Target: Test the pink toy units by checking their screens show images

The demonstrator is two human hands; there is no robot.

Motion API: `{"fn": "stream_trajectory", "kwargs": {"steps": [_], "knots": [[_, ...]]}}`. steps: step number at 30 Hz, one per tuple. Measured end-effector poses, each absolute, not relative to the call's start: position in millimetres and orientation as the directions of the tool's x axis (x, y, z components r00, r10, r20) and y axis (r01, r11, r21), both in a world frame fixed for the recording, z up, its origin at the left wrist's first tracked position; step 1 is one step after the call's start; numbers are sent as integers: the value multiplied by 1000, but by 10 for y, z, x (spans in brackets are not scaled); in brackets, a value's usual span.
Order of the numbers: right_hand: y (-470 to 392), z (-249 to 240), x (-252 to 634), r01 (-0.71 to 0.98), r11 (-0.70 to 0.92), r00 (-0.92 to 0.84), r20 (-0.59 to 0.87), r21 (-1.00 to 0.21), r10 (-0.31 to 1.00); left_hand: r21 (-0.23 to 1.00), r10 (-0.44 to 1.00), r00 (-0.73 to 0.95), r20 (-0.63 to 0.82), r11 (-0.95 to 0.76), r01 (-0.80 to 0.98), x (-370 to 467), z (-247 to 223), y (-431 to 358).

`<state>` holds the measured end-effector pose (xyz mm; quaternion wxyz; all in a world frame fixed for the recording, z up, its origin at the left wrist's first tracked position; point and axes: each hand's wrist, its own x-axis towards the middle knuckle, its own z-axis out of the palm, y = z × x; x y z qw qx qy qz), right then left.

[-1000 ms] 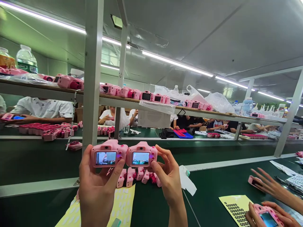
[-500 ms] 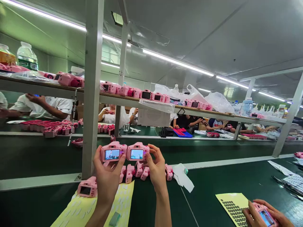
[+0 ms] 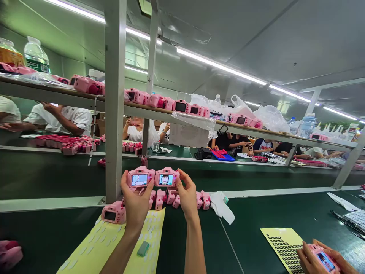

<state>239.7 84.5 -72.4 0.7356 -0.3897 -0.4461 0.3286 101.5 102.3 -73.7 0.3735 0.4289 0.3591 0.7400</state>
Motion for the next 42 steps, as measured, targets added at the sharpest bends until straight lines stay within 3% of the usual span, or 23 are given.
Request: {"fn": "stream_trajectory", "kwargs": {"steps": [26, 42], "knots": [[792, -673, 2317, -186, 486, 395, 388, -854, 833, 890, 877, -329, 351, -421, -174, 919, -691, 1052], [171, -185, 2132, -170, 618, 400, 519, -768, 755, 812, 773, -468, 429, -556, -175, 770, -57, 298]]}}
